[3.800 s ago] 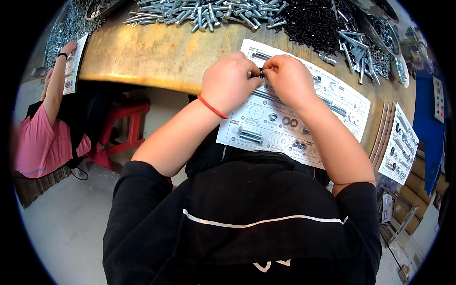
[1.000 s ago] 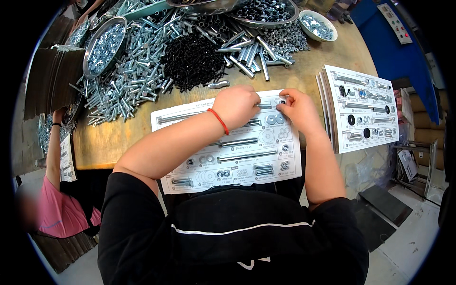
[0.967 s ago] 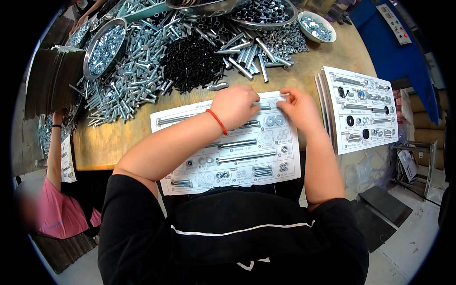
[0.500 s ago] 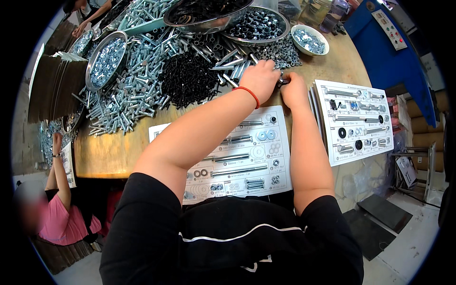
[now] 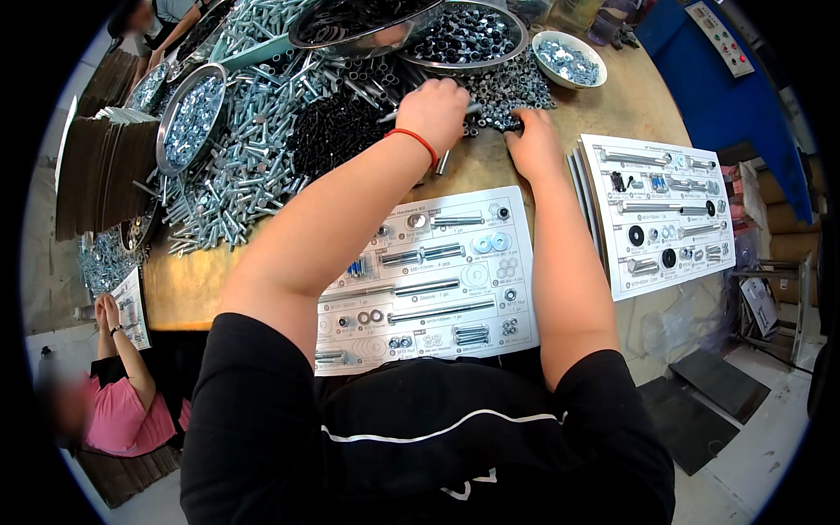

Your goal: The person sorts metal fasteners from piles on a table and places them into designated slots on a printed template. They repeatedly pick bolts, nuts, and washers, match them to the template, and stack completed sheets.

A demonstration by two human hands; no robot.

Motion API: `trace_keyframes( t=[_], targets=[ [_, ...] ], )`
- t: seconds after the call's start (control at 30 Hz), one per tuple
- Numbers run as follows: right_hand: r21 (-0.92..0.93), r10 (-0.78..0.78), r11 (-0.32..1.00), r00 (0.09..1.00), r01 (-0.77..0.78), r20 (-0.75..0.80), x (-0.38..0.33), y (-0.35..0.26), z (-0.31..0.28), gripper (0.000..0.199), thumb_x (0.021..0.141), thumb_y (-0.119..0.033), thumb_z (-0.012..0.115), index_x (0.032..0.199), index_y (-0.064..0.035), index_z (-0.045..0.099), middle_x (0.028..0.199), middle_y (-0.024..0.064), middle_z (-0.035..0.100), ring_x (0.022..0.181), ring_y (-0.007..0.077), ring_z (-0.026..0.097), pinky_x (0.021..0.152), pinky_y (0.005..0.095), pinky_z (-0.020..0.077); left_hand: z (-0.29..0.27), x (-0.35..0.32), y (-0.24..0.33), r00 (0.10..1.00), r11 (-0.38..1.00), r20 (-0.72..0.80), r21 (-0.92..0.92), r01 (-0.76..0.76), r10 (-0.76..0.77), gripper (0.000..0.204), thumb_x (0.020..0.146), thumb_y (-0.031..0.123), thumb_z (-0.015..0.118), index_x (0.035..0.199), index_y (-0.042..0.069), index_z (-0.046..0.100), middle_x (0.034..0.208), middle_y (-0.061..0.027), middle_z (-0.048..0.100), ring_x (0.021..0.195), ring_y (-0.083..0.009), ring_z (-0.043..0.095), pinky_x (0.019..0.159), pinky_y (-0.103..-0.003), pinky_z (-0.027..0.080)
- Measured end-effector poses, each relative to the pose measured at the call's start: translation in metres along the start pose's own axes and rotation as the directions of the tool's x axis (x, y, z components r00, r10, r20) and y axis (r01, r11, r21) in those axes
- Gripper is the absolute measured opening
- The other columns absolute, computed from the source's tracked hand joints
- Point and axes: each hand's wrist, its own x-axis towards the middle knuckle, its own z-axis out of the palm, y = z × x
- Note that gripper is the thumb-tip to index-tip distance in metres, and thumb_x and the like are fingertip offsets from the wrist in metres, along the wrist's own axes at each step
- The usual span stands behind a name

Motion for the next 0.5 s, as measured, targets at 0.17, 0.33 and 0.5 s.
trace_keyframes(
  t=[0.17, 0.33, 0.5],
  targets=[
    [0.044, -0.066, 0.997, 0.987, 0.06, 0.145, -0.005, 0.006, -0.007, 0.026, 0.078, -0.009, 0.068, 0.104, -0.0061, 0.068, 0.103, 0.0143, 0.063, 0.1, 0.0327, 0.061, 0.087, 0.0404, 0.0498, -0.007, -0.01, -0.001, 0.995, 0.999, -0.099, -0.021, 0.028, -0.03, 0.034, 0.073, 0.02, 0.076, 0.103, 0.011, 0.064, 0.102, -0.0074, 0.059, 0.102, -0.0273, 0.057, 0.083, -0.039, 0.053],
    [0.242, 0.022, 0.969, 0.991, -0.054, 0.133, -0.035, 0.008, -0.029, 0.026, 0.077, -0.008, 0.068, 0.103, -0.0053, 0.068, 0.103, 0.014, 0.063, 0.1, 0.0314, 0.062, 0.086, 0.0381, 0.0503, -0.019, -0.032, 0.043, 0.916, 0.866, 0.398, -0.444, 0.23, -0.039, 0.031, 0.079, 0.023, 0.071, 0.106, 0.009, 0.07, 0.107, -0.0116, 0.064, 0.098, -0.0308, 0.062, 0.086, -0.039, 0.052],
    [0.028, 0.093, 0.995, 0.983, -0.098, 0.155, -0.056, 0.011, -0.038, 0.033, 0.075, -0.009, 0.071, 0.107, -0.0031, 0.066, 0.108, 0.0155, 0.062, 0.101, 0.0314, 0.062, 0.089, 0.0377, 0.0501, 0.02, -0.036, 0.059, 0.977, 0.86, 0.21, -0.495, 0.123, -0.019, 0.032, 0.082, 0.024, 0.069, 0.11, 0.008, 0.068, 0.107, -0.015, 0.064, 0.096, -0.0333, 0.064, 0.085, -0.041, 0.051]
  ],
)
